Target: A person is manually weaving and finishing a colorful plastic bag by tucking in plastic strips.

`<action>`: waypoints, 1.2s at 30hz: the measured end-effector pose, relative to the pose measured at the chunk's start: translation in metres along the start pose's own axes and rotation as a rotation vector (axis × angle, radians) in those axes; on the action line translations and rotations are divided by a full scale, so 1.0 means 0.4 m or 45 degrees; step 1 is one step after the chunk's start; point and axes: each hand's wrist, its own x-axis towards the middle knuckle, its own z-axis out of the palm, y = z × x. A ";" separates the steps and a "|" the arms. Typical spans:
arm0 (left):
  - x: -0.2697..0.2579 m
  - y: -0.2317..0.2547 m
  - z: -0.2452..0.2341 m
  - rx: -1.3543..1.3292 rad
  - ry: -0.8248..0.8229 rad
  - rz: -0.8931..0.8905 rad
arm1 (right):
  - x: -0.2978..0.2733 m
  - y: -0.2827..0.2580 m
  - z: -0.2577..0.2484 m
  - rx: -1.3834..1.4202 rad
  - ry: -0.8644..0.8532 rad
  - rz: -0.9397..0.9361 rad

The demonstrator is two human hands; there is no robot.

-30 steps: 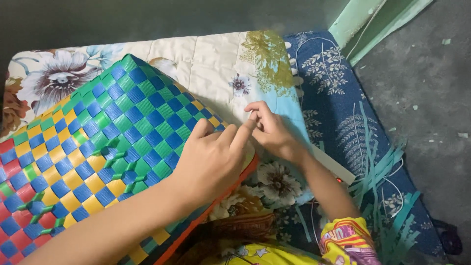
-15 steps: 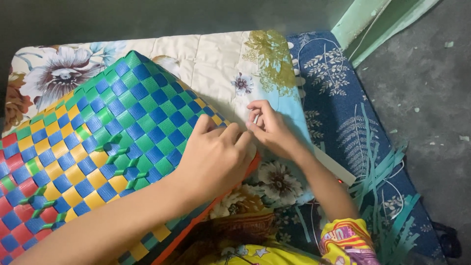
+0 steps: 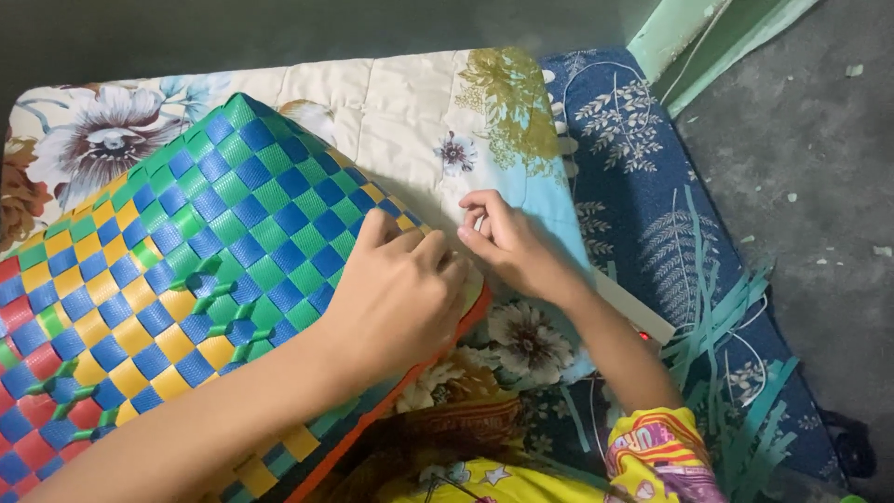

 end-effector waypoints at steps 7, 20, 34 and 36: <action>0.003 -0.018 0.006 -0.002 -0.123 0.048 | 0.002 -0.003 -0.004 -0.019 -0.065 -0.004; -0.005 -0.015 0.004 0.129 -0.074 0.089 | 0.004 -0.003 0.005 0.043 -0.081 -0.019; -0.040 -0.024 0.025 0.186 -0.036 0.160 | -0.042 0.029 0.051 0.116 0.275 -0.094; -0.052 -0.018 0.007 0.234 -0.143 0.046 | -0.094 -0.013 0.050 -0.118 0.526 -0.367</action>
